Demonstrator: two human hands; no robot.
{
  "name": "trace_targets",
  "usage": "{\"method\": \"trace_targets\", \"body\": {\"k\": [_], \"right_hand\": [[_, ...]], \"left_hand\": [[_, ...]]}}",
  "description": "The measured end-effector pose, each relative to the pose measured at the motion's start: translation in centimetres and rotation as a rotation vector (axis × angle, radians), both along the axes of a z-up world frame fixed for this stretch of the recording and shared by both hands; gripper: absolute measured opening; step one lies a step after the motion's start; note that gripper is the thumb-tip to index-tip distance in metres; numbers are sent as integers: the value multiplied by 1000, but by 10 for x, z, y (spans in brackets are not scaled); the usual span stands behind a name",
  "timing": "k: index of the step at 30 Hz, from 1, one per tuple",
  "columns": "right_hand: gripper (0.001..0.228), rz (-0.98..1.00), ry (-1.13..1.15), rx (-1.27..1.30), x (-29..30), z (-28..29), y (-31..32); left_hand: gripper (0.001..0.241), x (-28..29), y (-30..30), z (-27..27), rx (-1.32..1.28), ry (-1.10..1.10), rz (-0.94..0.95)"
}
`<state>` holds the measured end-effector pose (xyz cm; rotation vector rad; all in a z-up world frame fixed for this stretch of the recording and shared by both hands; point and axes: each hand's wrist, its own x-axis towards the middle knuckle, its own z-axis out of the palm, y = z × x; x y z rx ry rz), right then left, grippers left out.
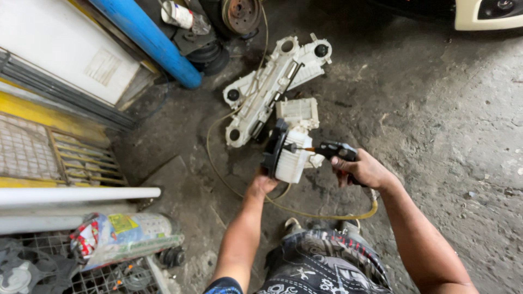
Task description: The person uses a handheld air nozzle to blow dust and debris off several white plastic automotive parts on the floor. The person handles each part individually, turning them over to clean different sides, then sets them aside.
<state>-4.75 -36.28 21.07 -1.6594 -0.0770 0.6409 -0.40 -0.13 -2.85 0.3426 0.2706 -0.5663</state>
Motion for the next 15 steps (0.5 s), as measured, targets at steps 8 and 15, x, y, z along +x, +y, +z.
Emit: {"method": "trace_targets", "body": {"k": [8,15], "right_hand": [[50,-179,-5,-87,8,5,1],[55,-208,-93,-210,-2,16,1]], "left_hand": [[46,0,11,1,101,-115,16],[32,4,17,0,289,-126,135]]}}
